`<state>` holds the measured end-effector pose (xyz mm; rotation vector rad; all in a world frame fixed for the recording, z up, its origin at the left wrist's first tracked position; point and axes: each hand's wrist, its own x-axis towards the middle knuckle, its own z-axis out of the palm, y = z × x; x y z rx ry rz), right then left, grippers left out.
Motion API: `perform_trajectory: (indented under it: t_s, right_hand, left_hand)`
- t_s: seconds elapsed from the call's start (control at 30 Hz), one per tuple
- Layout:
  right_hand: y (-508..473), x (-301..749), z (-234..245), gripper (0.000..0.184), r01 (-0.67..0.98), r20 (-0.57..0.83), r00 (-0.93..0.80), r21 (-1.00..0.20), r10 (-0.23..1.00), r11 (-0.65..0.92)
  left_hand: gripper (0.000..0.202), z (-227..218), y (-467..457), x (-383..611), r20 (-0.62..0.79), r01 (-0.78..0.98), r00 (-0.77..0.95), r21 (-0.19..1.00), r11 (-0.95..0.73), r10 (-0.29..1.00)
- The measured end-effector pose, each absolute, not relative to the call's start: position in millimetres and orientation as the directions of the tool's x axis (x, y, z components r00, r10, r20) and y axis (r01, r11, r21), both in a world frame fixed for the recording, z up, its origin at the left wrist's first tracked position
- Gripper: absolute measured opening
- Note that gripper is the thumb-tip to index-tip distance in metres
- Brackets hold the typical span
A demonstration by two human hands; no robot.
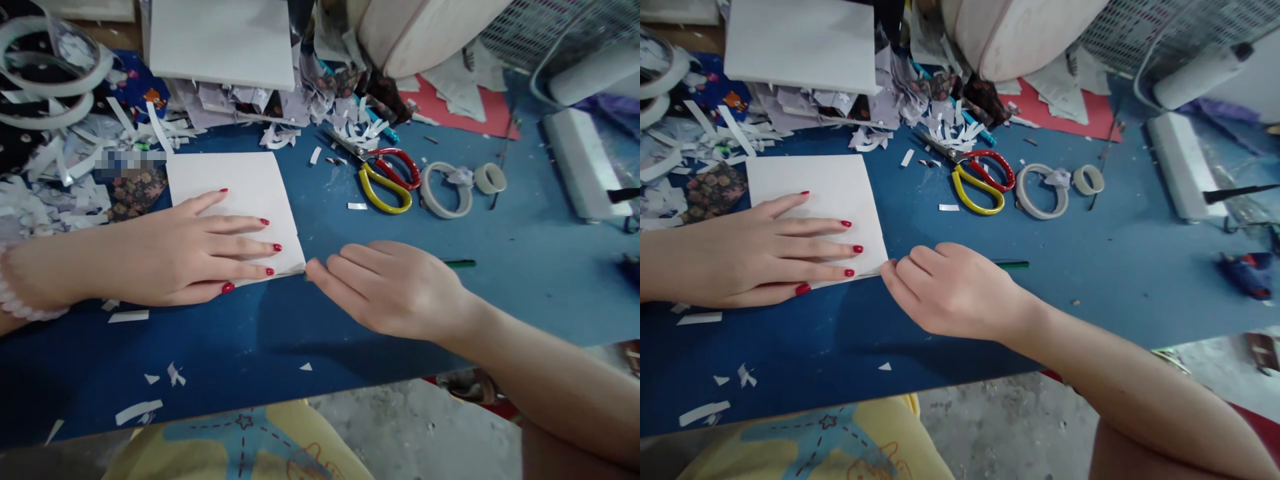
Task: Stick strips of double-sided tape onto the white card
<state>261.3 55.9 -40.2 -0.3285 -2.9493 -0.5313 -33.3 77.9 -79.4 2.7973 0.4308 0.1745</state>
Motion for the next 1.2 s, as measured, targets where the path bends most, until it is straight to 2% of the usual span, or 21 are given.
perform_trajectory:
  t_s: [0.27, 0.47, 0.67, 0.87, 1.2]
  right_hand:
    - [55.5, 266.1, -40.3, 0.011, 0.252, 0.172, -0.964, 0.345, 0.204, 0.904]
    - [56.5, 268.8, -41.5, 0.010, 0.248, 0.176, -0.964, 0.342, 0.198, 0.906]
    - [57.3, 275.3, -40.6, 0.009, 0.261, 0.169, -0.962, 0.353, 0.214, 0.898]
    - [56.2, 282.2, -40.9, 0.011, 0.282, 0.166, -0.957, 0.350, 0.237, 0.893]
    - [54.6, 292.1, -42.5, 0.010, 0.317, 0.148, -0.947, 0.328, 0.284, 0.890]
  left_hand:
    - [0.042, -78.3, 76.3, -31.4, 0.107, 0.266, 0.944, 0.308, -0.913, 0.311]
    - [0.040, -74.2, 75.6, -30.9, 0.051, 0.301, 0.939, 0.351, -0.887, 0.339]
    - [0.042, -76.1, 76.6, -31.7, 0.059, 0.301, 0.938, 0.348, -0.888, 0.341]
    - [0.044, -73.9, 77.0, -31.3, -0.016, 0.324, 0.939, 0.372, -0.870, 0.343]
    - [0.042, -71.9, 76.0, -30.9, 0.035, 0.307, 0.939, 0.363, -0.880, 0.342]
